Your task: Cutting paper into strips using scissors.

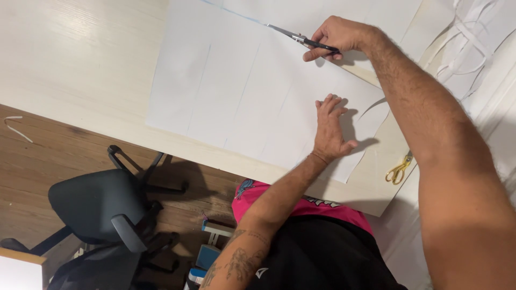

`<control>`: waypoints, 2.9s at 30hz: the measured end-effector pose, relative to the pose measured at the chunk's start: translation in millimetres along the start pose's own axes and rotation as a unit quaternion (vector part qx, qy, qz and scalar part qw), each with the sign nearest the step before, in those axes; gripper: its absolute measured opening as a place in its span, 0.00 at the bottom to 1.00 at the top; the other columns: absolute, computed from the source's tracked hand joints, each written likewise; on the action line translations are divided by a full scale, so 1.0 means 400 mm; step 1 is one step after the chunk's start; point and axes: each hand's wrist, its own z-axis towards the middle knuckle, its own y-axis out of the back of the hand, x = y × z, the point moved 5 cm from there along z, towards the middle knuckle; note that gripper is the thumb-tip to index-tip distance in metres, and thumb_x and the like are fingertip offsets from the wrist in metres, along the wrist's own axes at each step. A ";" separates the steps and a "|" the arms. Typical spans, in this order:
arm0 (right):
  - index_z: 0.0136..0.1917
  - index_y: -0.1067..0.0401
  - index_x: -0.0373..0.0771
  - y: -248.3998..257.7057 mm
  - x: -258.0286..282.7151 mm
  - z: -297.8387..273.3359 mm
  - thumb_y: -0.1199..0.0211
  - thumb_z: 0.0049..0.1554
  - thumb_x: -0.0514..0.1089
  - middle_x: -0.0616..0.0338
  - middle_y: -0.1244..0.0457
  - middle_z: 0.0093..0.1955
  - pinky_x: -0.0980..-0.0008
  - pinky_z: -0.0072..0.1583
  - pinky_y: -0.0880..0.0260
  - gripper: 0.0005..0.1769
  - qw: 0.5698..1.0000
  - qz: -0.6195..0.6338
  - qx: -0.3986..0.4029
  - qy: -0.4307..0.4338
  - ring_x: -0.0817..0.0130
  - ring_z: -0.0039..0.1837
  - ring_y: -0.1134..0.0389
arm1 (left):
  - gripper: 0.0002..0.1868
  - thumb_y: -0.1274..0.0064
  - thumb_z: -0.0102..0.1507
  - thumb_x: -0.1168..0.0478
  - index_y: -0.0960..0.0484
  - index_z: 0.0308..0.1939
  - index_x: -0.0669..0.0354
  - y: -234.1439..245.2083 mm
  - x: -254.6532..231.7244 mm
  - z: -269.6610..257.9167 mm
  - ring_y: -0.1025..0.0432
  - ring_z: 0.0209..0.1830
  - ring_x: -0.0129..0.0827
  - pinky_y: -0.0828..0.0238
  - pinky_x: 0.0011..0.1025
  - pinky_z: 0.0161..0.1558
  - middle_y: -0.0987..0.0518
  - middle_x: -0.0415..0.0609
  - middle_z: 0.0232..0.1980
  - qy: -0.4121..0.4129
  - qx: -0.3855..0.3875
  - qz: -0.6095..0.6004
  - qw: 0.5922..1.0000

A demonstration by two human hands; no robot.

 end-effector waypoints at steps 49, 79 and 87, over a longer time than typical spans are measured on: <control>0.38 0.30 0.41 -0.068 0.449 0.164 0.29 0.62 0.53 0.64 0.44 0.23 0.75 0.43 0.41 0.19 0.998 -0.043 -0.003 0.049 0.77 0.25 0.50 | 0.52 0.75 0.62 0.19 0.33 0.59 0.66 -0.014 0.000 -0.009 0.41 0.76 0.65 0.57 0.79 0.79 0.34 0.64 0.64 -0.015 0.012 -0.061 0.998; 0.53 0.31 0.33 -0.363 -0.552 -0.282 0.34 0.61 0.31 0.46 0.32 0.39 0.65 0.40 0.25 0.09 0.878 0.341 -0.319 0.103 0.56 0.37 0.27 | 0.61 0.78 0.62 0.13 0.72 0.84 0.47 0.734 0.109 0.001 0.82 0.87 0.39 0.87 0.49 0.82 0.79 0.50 0.86 0.079 0.057 0.547 0.831; 0.55 0.30 0.28 -0.596 -0.382 -0.223 0.20 0.50 0.38 0.37 0.29 0.47 0.64 0.56 0.24 0.25 0.877 0.372 -0.232 0.196 0.59 0.48 0.24 | 0.58 0.56 0.60 0.18 0.46 0.83 0.49 0.826 0.112 0.023 0.61 0.86 0.53 0.75 0.54 0.82 0.52 0.59 0.86 0.187 0.036 0.527 0.828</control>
